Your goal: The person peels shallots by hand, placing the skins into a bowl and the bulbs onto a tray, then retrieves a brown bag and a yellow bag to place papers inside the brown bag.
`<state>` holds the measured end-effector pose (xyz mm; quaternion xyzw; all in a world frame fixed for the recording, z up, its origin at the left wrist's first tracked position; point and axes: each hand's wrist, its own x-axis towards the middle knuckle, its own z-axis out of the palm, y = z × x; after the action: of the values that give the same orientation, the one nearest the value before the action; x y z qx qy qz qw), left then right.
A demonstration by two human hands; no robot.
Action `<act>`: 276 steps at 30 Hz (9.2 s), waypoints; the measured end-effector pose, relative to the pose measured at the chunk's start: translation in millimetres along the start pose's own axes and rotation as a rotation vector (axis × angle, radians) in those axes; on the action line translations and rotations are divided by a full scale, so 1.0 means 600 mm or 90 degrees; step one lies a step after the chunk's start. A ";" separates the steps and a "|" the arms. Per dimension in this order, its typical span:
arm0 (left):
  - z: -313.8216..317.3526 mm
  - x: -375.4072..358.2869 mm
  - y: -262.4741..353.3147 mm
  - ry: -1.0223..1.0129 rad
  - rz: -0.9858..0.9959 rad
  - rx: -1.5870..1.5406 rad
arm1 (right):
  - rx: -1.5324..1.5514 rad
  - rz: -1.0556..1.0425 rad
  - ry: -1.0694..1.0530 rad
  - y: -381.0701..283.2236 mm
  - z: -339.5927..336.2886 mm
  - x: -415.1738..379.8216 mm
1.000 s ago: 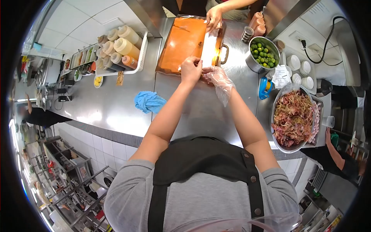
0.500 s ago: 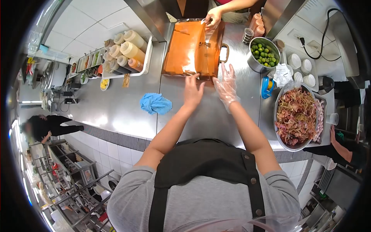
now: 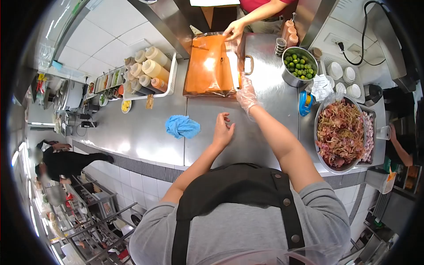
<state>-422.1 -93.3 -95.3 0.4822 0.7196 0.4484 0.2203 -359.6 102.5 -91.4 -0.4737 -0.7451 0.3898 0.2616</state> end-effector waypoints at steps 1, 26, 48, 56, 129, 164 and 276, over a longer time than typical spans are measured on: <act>-0.006 -0.006 -0.007 0.000 0.001 0.000 | 0.106 0.087 0.035 -0.003 -0.004 0.003; -0.089 -0.038 -0.031 0.036 -0.042 0.244 | -0.254 -0.296 0.039 0.135 -0.023 -0.019; -0.162 0.096 0.014 0.058 -0.074 0.456 | -0.336 -0.138 -0.106 0.065 -0.034 0.067; 0.032 0.264 0.117 0.062 0.173 0.303 | 0.538 0.251 -0.082 0.093 0.066 0.146; -1.123 -0.378 -1.251 0.547 -0.628 -0.766 | -0.408 -0.614 -0.585 -0.857 1.330 -0.423; -1.152 0.051 -1.426 0.881 -0.354 -1.289 | -0.722 -0.664 -0.488 -0.852 1.338 -0.396; -0.563 -0.108 -0.319 0.142 -0.081 0.123 | 0.850 0.508 -0.148 -0.100 0.087 -0.448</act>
<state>-742.0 -322.9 -97.7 0.4019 0.8085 0.4130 0.1191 -318.3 -174.1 -76.5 -0.4044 -0.1494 0.8665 0.2517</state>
